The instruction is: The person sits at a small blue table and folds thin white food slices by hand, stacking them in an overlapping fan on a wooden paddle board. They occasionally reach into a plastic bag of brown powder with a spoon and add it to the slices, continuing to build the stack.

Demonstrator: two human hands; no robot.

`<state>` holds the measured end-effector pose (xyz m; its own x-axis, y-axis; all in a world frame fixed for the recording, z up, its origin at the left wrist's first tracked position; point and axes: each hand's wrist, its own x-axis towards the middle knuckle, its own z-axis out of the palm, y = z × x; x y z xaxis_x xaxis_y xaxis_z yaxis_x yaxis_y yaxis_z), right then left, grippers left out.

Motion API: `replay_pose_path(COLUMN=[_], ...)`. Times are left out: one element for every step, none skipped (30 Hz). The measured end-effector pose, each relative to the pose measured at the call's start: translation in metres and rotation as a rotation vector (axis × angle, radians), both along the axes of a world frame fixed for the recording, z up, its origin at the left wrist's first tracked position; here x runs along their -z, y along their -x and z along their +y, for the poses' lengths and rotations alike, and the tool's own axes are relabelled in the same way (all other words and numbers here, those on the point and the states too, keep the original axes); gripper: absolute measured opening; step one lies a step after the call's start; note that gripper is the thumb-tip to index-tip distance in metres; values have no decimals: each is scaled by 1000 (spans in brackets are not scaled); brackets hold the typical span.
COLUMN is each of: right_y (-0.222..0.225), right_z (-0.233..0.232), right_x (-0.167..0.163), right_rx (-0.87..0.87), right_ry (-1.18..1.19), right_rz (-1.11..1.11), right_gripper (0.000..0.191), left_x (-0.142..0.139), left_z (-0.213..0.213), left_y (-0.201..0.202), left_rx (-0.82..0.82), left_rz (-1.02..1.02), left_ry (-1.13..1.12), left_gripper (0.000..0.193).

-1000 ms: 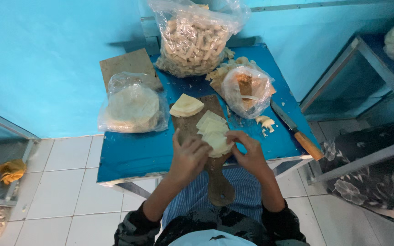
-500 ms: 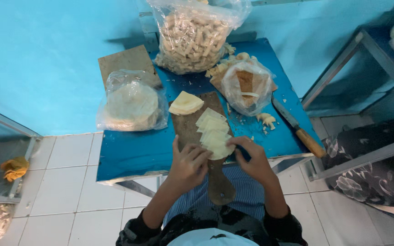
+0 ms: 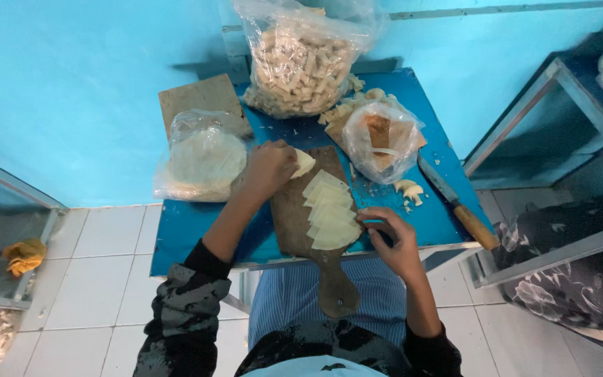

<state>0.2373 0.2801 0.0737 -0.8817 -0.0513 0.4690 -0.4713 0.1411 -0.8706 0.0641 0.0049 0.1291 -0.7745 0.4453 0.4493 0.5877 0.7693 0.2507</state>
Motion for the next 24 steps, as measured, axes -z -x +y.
replay_pose_path(right_y=[0, 0, 0, 1, 1, 1, 1, 1, 1, 1, 1, 1, 2, 2, 2, 3, 4, 5, 6, 7, 7, 8, 7, 4], right_z=[0, 1, 0, 0, 0, 0, 0, 0, 0, 0, 0, 1, 1, 2, 2, 3, 4, 5, 5, 4, 4, 3, 2, 0], right_x=[0, 0, -1, -1, -1, -2, -2, -2, -2, -2, -2, -1, 0, 2, 4, 6, 8, 10, 11, 12, 12, 10, 8, 4], right_rx=[3, 4, 6, 8, 10, 11, 12, 11, 10, 9, 8, 7, 6, 4, 2, -1, -5, -11, -17, -22, -6, 10, 26, 34], right_ry=[-5, -10, -7, -5, -4, -5, -6, -7, -5, -3, -1, 4, 10, 15, 23, 30, 38, 55, 74, 93, 142, 192, 242, 243], right_rz=[-10, -20, -24, -29, -34, -35, -34, -34, -37, -40, -43, -48, -51, -54, -56, -59, -60, -66, -72, -78, -60, -43, -28, -49], right_gripper=[45, 45, 45, 45, 45, 46, 46, 46, 45, 44, 44, 44, 44, 44, 43, 43, 43, 42, 41, 41, 39, 38, 37, 39], left_x=[3, 6, 9, 12, 15, 18, 21, 25, 29, 34, 39, 43, 47, 50, 53, 55, 56, 56, 54, 52, 48, 44, 41, 38], left_z=[1, 0, 0, -1, -3, -4, -6, -7, -9, -10, -12, -16, -19, -24, -28, -32, -36, -39, -40, -39, -38, -35, -31, -27], left_y=[1, 2, 4, 6, 8, 12, 16, 21, 27, 33, 40, 47, 55, 63, 70, 75, 79, 80, 80, 77, 70, 61, 46, 27], left_rx=[-5, 3, 11, 19, 26, 34, 42, 38, 34, 29, 3, -24, -52, -71, -91, -112, -139, -165, -190, -114, -37, 41, 103, 168], left_rz=[0, 16, 31, 45, 50, 55, 63, 34, 3, -28, -8, 11, 32, 84, 136, 188, 148, 107, 64, -34, -133, -233, -324, -413], left_ry=[-11, -21, -30, -41, -63, -84, -105, -166, -226, -287, -351, -415, -479, -536, -592, -649, -718, -787, -854, -931, -1005, -1076, -1011, -943], left_gripper=[13, 11, 9, 8, 7, 6, 5, 6, 6, 7, 8, 9, 10, 11, 12, 14, 14, 14, 14, 13, 14, 16, 15, 15])
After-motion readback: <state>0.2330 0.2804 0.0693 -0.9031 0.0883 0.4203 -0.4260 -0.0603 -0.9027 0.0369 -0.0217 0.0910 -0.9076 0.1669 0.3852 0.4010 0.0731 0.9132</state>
